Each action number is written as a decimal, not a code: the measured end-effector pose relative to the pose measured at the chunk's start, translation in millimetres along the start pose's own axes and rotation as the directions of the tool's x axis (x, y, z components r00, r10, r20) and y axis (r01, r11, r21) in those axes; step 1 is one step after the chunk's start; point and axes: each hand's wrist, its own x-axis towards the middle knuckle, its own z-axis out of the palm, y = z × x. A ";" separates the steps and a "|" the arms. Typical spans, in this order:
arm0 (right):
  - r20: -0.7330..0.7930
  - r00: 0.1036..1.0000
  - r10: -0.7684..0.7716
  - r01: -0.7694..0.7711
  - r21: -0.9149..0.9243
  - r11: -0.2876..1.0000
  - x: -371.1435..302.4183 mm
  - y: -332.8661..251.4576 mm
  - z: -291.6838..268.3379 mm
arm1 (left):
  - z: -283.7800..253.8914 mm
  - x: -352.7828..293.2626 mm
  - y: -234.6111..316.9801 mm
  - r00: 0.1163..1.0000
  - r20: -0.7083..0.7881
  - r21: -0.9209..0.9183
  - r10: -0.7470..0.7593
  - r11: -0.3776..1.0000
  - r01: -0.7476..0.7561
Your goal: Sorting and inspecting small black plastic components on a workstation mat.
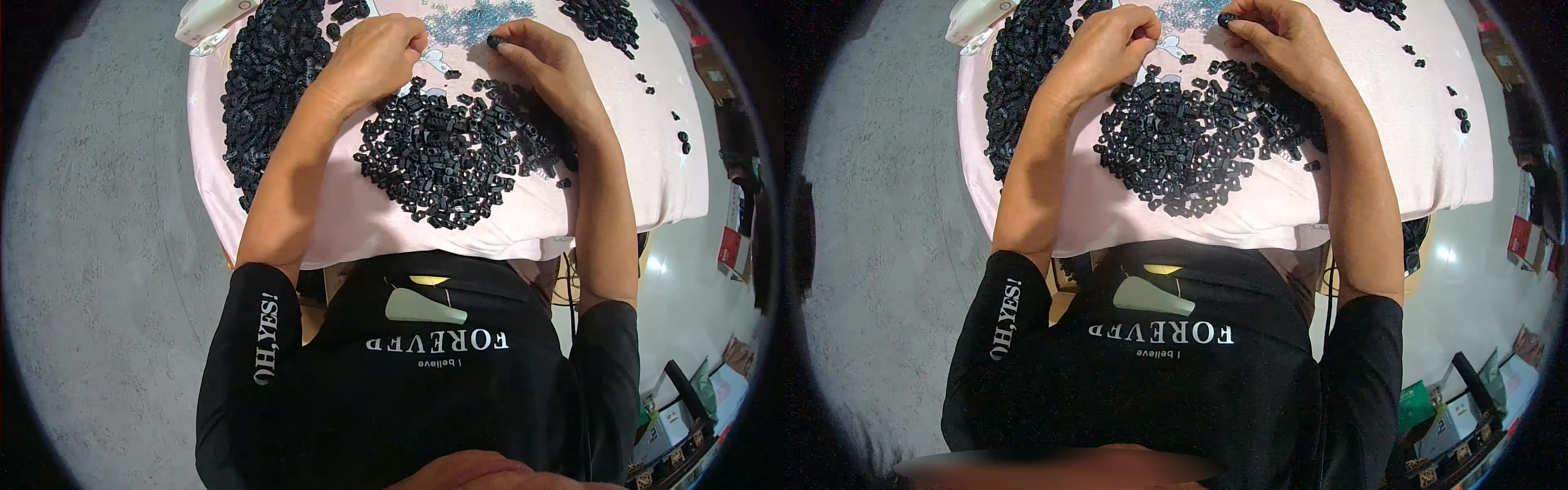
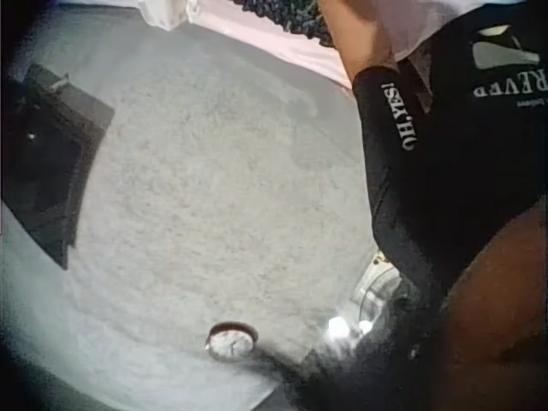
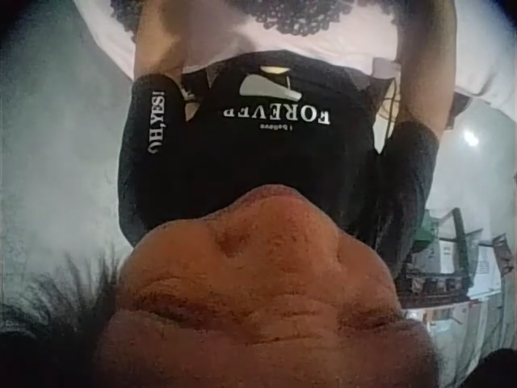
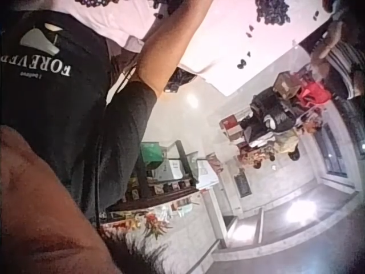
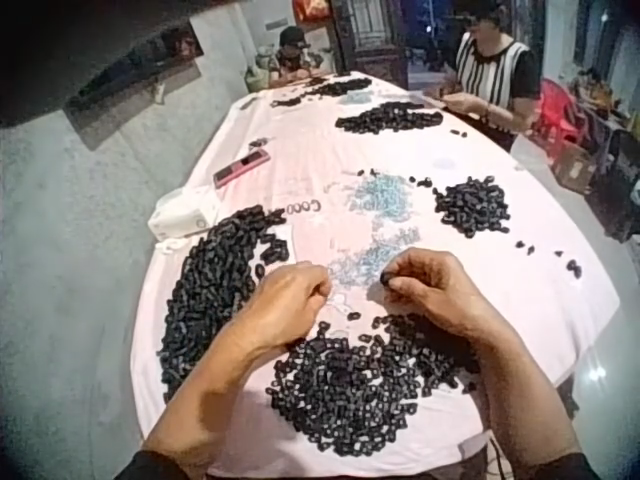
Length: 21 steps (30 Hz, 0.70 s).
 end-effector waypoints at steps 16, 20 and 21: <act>0.027 0.998 0.059 -0.064 0.267 0.962 0.4 4.3 2.8 | -21.2 4.8 40.6 0.983 0.032 -0.407 -0.179 0.896 0.177; 0.037 0.997 0.073 -0.080 0.259 0.963 -0.1 4.9 2.1 | -21.2 4.2 45.8 0.986 0.010 -0.472 -0.169 0.868 0.154; 0.035 0.997 0.066 -0.073 0.259 0.963 -0.2 5.5 2.2 | -19.9 4.4 45.9 0.985 0.015 -0.473 -0.173 0.867 0.160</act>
